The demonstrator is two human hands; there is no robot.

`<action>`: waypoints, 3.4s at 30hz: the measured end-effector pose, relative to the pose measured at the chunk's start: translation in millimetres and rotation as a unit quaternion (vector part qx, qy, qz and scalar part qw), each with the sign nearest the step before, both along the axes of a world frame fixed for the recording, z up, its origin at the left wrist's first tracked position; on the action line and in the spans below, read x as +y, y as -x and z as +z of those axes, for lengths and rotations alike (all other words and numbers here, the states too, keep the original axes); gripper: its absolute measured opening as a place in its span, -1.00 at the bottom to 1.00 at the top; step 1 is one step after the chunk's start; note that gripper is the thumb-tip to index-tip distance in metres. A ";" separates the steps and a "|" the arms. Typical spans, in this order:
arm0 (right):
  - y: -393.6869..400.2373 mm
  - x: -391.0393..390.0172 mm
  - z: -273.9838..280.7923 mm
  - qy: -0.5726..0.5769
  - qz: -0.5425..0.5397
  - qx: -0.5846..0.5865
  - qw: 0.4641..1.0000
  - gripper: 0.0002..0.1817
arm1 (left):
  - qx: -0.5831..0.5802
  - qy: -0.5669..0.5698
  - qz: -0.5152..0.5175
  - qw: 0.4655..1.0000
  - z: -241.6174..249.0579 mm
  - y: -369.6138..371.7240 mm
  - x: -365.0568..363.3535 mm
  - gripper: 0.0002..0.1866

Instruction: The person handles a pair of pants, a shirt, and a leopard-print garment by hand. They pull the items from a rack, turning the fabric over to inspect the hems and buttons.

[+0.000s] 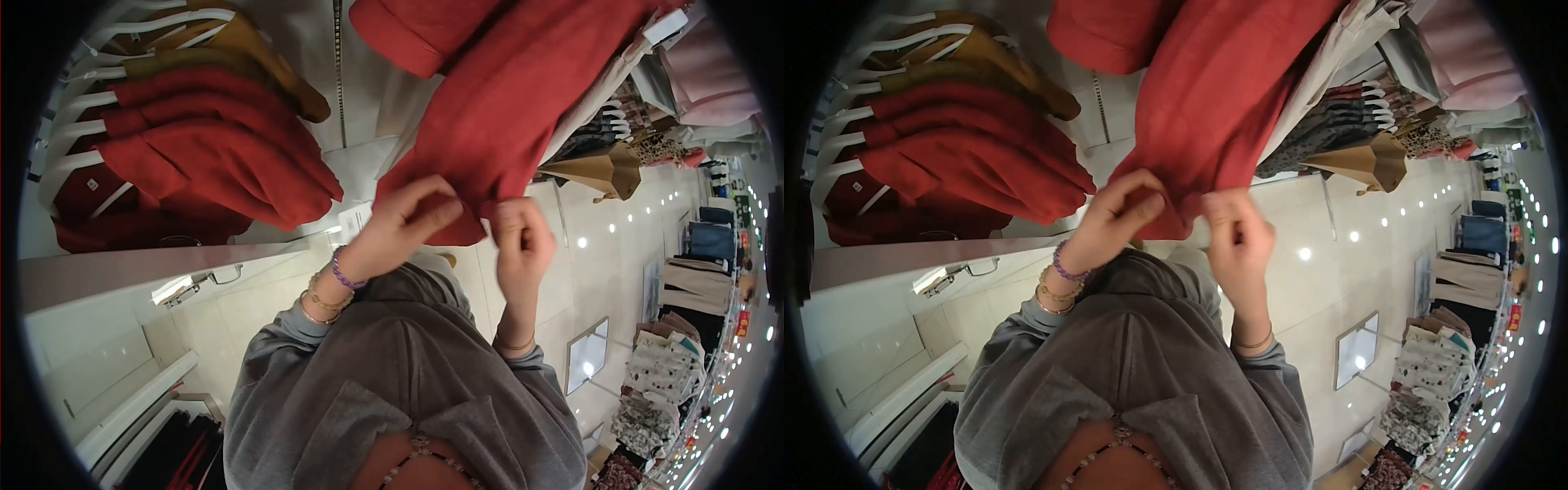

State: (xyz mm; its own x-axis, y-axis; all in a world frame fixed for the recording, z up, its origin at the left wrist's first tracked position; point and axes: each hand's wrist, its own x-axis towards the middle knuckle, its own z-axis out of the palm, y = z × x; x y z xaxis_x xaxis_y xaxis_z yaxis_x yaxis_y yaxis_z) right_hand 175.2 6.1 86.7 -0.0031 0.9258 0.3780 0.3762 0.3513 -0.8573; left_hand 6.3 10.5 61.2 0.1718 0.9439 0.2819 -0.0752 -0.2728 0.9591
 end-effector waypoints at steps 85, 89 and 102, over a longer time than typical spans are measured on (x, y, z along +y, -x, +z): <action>-77.6 31.3 9.1 0.074 0.021 0.048 0.996 -0.92 | -0.018 0.121 -0.079 0.989 8.7 -54.5 39.0 -0.65; -66.8 27.5 10.4 0.042 0.014 0.020 0.999 -0.94 | 0.000 0.122 -0.158 0.980 12.3 -56.0 32.6 -0.70; -66.7 32.8 13.4 -0.023 0.092 -0.003 0.995 -0.96 | -0.036 0.051 -0.030 0.998 2.0 -45.5 39.3 -0.68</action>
